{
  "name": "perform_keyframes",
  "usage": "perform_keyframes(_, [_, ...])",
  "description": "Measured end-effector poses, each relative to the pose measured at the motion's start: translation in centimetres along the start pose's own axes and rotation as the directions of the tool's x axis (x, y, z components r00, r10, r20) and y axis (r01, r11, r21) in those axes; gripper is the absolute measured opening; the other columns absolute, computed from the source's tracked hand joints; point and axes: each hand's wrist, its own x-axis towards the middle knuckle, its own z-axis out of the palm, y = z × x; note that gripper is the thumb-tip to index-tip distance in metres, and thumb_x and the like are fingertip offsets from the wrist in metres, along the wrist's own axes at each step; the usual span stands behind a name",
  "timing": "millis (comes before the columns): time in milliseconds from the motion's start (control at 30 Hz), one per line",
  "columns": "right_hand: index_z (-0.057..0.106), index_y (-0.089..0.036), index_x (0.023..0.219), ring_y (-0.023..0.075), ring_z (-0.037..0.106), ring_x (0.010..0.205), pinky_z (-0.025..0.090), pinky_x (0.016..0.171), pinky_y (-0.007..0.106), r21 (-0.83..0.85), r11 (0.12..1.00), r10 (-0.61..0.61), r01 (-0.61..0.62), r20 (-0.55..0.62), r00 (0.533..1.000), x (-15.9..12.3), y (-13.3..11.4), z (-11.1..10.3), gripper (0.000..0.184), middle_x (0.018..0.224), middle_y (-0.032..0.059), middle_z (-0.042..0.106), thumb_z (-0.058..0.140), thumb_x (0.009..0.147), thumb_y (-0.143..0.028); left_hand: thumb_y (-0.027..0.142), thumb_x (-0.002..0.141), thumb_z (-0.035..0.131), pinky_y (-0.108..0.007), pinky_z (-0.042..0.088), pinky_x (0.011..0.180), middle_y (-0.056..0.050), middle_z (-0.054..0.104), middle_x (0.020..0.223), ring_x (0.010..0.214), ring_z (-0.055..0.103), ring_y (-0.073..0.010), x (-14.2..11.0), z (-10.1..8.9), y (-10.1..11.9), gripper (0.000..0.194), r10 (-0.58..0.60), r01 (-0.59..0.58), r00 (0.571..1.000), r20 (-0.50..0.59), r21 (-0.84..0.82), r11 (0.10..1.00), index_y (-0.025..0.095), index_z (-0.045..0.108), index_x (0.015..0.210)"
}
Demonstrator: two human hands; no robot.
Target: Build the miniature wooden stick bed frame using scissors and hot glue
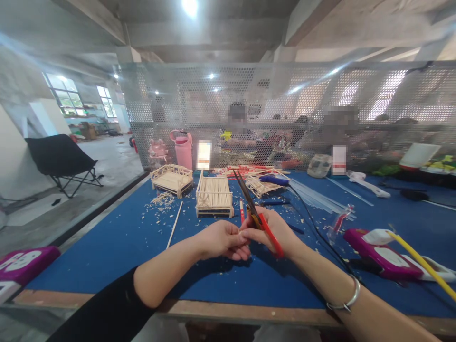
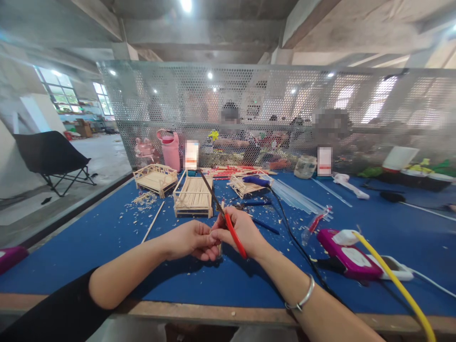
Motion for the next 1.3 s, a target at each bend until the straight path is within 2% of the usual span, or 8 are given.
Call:
perform_keyframes(67, [0.051,-0.020,0.063,0.0120,0.055,0.053,0.046,0.052,0.024,-0.014,1.000,-0.003,0.003,0.007,1.000,0.1,0.0,-0.1,0.015,0.059,-0.0025,0.060,0.065,0.058,-0.023,0.058,0.049,0.076,-0.021,0.044,0.055,-0.003,0.065,0.060,0.053,0.059,-0.0082,0.1,0.1,-0.2,0.053,-0.002,0.002,1.000,-0.011,0.024,1.000,0.010,0.062,0.065])
perform_keyframes(200, [0.049,-0.020,0.061,0.0111,0.053,0.051,0.045,0.050,0.024,0.005,1.000,0.010,-0.010,-0.038,0.999,0.2,-0.2,-0.2,0.019,0.056,-0.0037,0.057,0.067,0.057,-0.024,0.051,0.050,0.079,-0.020,0.045,0.057,-0.003,0.067,0.064,0.056,0.060,-0.0081,0.1,0.2,0.0,0.048,-0.014,0.013,1.000,-0.021,-0.065,0.998,0.011,0.064,0.071])
perform_keyframes(400, [0.047,-0.020,0.063,0.0107,0.052,0.048,0.044,0.051,0.025,0.092,0.995,0.047,-0.039,-0.081,0.996,0.2,-0.3,-0.5,0.025,0.056,-0.0045,0.056,0.069,0.055,-0.030,0.039,0.054,0.082,-0.016,0.046,0.061,-0.003,0.069,0.074,0.068,0.063,-0.0077,-0.5,-0.6,1.0,0.037,-0.031,0.043,0.986,0.163,-0.066,0.997,0.011,0.069,0.076])
perform_keyframes(567, [0.051,-0.019,0.059,0.0114,0.052,0.052,0.043,0.054,0.026,0.059,0.998,0.029,-0.024,-0.091,0.995,0.3,-0.1,-0.9,0.022,0.055,-0.0031,0.057,0.068,0.055,-0.033,0.049,0.058,0.076,-0.019,0.047,0.060,-0.005,0.069,0.075,0.068,0.064,-0.0102,-0.1,-0.8,0.6,0.041,0.053,-0.058,0.993,0.108,0.041,0.997,0.012,0.067,0.074])
perform_keyframes(733, [0.051,-0.019,0.060,0.0123,0.054,0.054,0.044,0.056,0.026,0.046,0.999,0.008,-0.004,-0.076,0.997,0.3,-0.1,-0.7,0.021,0.057,-0.0026,0.058,0.067,0.057,-0.033,0.059,0.054,0.073,-0.020,0.047,0.059,-0.006,0.068,0.072,0.064,0.063,-0.0111,0.3,-0.6,0.1,0.052,0.102,-0.106,0.993,0.060,0.068,0.992,0.011,0.065,0.073])
perform_keyframes(967, [0.046,-0.022,0.064,0.0119,0.054,0.051,0.045,0.052,0.026,0.083,0.996,-0.008,0.016,-0.104,0.995,0.2,-0.1,-0.2,0.026,0.059,-0.0038,0.059,0.069,0.055,-0.030,0.053,0.055,0.076,-0.022,0.047,0.060,-0.006,0.068,0.071,0.064,0.063,-0.0115,0.1,-0.7,0.4,0.047,0.051,-0.055,0.997,0.064,0.064,0.996,0.011,0.067,0.074])
perform_keyframes(1133, [0.047,-0.020,0.064,0.0109,0.053,0.051,0.045,0.051,0.024,0.038,0.999,-0.032,0.034,-0.068,0.997,0.0,0.0,0.0,0.025,0.059,-0.0032,0.059,0.070,0.056,-0.028,0.048,0.051,0.080,-0.021,0.047,0.062,-0.004,0.068,0.072,0.066,0.063,-0.0108,-0.4,-1.2,0.7,0.044,-0.025,0.011,0.982,0.189,0.075,0.997,0.013,0.068,0.074])
perform_keyframes(1300, [0.050,-0.019,0.065,0.0109,0.053,0.055,0.045,0.053,0.024,0.010,0.998,-0.060,0.060,-0.036,0.998,0.0,0.4,0.1,0.022,0.061,-0.0025,0.058,0.070,0.058,-0.027,0.056,0.059,0.072,-0.020,0.046,0.063,-0.007,0.068,0.076,0.067,0.063,-0.0102,-0.3,-1.0,0.4,0.048,0.005,-0.011,0.994,0.110,0.053,0.999,0.011,0.066,0.075])
